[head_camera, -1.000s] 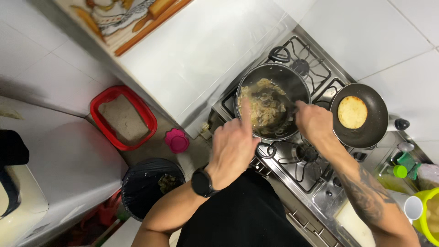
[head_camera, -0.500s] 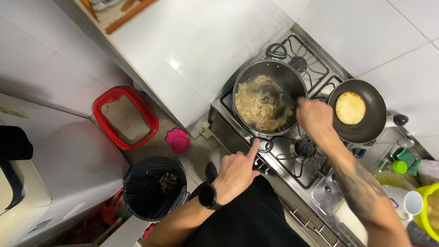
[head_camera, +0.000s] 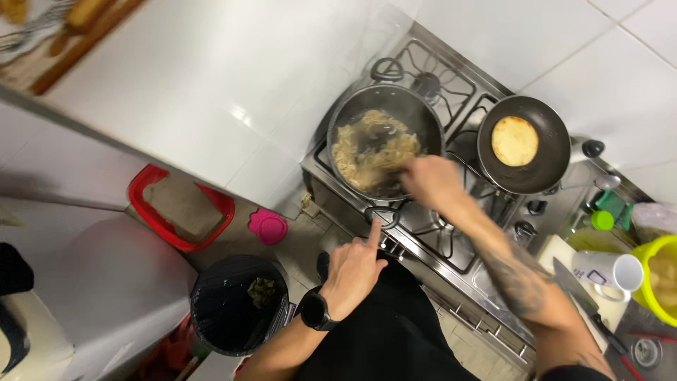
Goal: The person washes potatoes in a bowl, retrieves a cup from a cabinet, and pours water into a pot with food on a stove. They open a small packet and sprinkle seasoning into the pot, stirring the contents with a spoon.
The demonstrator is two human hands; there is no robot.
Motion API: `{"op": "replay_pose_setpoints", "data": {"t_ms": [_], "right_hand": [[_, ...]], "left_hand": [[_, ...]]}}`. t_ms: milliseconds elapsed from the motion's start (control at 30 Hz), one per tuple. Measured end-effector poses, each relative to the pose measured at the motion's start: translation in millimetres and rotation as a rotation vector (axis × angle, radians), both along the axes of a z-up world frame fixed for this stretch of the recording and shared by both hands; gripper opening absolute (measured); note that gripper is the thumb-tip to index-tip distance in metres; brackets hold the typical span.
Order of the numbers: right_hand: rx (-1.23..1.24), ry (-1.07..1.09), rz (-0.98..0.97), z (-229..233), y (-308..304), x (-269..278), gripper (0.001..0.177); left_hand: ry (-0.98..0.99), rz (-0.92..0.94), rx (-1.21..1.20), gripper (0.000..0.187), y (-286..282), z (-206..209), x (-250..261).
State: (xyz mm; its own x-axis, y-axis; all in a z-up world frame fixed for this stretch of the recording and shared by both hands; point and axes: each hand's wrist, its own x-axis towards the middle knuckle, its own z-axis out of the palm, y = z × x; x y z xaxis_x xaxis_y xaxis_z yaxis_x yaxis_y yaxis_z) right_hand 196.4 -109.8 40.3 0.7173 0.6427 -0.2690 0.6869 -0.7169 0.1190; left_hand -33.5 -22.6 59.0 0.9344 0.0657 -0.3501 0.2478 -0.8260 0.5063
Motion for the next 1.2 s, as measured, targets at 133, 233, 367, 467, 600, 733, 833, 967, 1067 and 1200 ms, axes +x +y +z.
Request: {"op": "replay_pose_setpoints", "data": {"t_ms": [133, 233, 367, 467, 600, 733, 833, 967, 1067, 1200], "right_hand": [[0.253, 0.109, -0.029, -41, 37, 19, 0.029], [0.232, 0.046, -0.159, -23, 28, 49, 0.031], [0.094, 0.281, -0.285, 46, -4, 44, 0.029], [0.086, 0.596, -0.313, 81, 34, -5, 0.025], [0.554, 0.383, -0.218, 11, 46, 27, 0.042], [0.195, 0.214, -0.326, 27, 3, 50, 0.031], [0.1, 0.325, -0.285, 42, 11, 18, 0.029], [0.42, 0.2, -0.117, -29, 22, 20, 0.039], [0.641, 0.013, -0.05, 7, -13, 8, 0.032], [0.747, -0.145, -0.052, -3, -71, -44, 0.036]], "left_hand": [[-0.03, 0.004, 0.007, 0.082, 0, -9, 4], [-0.097, -0.001, 0.094, 0.08, -2, -27, 1], [-0.12, 0.002, 0.142, 0.082, 1, -32, 0], [-0.152, -0.015, 0.167, 0.08, -2, -33, 5], [-0.145, -0.043, 0.173, 0.075, 3, -36, 7], [-0.093, -0.056, 0.135, 0.076, 7, -26, 10], [-0.116, -0.071, 0.154, 0.077, 3, -28, 8], [-0.16, -0.077, 0.238, 0.076, 0, -35, 14], [-0.204, -0.126, 0.285, 0.074, 5, -40, 10], [-0.175, -0.162, 0.309, 0.076, 1, -34, 8]]}}
